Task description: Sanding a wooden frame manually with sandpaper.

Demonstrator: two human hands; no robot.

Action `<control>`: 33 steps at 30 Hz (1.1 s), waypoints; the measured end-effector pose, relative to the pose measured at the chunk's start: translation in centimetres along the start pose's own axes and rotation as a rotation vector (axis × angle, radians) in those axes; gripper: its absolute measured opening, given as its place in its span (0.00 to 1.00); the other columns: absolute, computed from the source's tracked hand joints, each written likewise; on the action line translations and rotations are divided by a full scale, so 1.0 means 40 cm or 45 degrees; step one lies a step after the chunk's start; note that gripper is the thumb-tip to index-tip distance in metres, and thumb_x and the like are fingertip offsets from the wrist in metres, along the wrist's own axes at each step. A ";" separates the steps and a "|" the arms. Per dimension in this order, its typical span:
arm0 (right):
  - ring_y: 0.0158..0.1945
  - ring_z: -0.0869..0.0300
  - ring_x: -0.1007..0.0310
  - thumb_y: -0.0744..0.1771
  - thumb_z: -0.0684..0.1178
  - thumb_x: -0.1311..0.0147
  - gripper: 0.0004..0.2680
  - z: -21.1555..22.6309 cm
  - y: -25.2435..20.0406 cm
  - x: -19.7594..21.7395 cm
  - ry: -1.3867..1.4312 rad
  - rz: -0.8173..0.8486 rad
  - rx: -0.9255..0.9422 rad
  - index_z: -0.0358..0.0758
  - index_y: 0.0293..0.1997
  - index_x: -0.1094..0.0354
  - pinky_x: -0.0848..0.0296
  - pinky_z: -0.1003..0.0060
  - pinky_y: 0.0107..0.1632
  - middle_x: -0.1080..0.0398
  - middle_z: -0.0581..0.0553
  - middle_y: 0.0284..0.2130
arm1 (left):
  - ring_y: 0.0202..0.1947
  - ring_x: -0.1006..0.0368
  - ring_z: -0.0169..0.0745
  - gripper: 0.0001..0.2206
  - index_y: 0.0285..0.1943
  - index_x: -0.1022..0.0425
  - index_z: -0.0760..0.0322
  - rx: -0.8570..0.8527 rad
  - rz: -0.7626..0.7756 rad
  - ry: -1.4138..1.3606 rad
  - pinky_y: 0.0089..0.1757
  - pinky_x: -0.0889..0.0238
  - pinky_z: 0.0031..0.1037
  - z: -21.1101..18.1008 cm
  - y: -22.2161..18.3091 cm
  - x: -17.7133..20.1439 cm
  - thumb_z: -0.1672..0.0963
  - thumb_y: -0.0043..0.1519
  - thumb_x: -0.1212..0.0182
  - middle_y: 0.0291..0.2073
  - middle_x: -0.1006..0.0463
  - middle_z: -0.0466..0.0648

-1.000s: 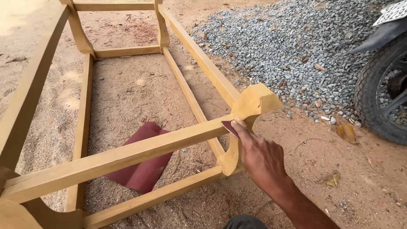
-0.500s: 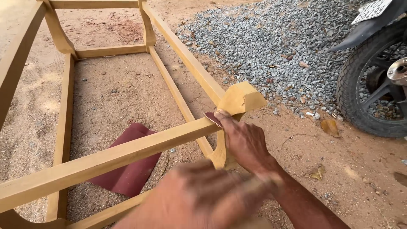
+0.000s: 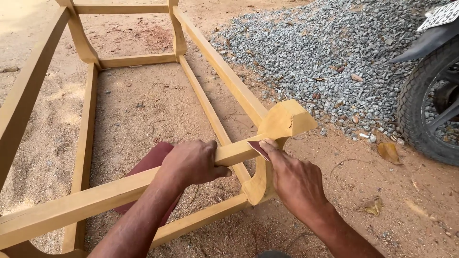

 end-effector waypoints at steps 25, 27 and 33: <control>0.12 0.65 0.34 0.68 0.38 0.55 0.15 -0.011 -0.016 -0.002 0.017 -0.047 0.053 0.37 0.63 0.34 0.28 0.68 0.15 0.25 0.37 0.55 | 0.20 0.22 0.41 0.28 0.49 0.23 0.66 0.064 -0.150 0.001 0.27 0.24 0.33 -0.011 -0.021 -0.022 0.41 0.55 0.28 0.22 0.19 0.53; 0.12 0.67 0.34 0.67 0.37 0.55 0.17 -0.008 -0.006 -0.002 0.051 -0.090 0.061 0.36 0.64 0.35 0.29 0.68 0.14 0.25 0.37 0.53 | 0.20 0.22 0.40 0.28 0.49 0.23 0.66 0.055 -0.157 0.023 0.26 0.24 0.33 -0.002 -0.013 -0.017 0.41 0.55 0.28 0.22 0.19 0.53; 0.14 0.67 0.36 0.71 0.39 0.55 0.15 -0.007 -0.002 -0.019 0.025 0.105 -0.115 0.41 0.68 0.37 0.31 0.68 0.16 0.20 0.42 0.31 | 0.21 0.22 0.41 0.28 0.47 0.22 0.65 0.078 -0.143 -0.028 0.27 0.24 0.33 -0.017 -0.032 -0.018 0.41 0.53 0.27 0.22 0.19 0.53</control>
Point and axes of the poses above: each hand's wrist, its own y-axis towards the middle knuckle, its own x-axis out of the back of the hand, z = x × y, the point moved 2 cm from there along y, towards the middle knuckle
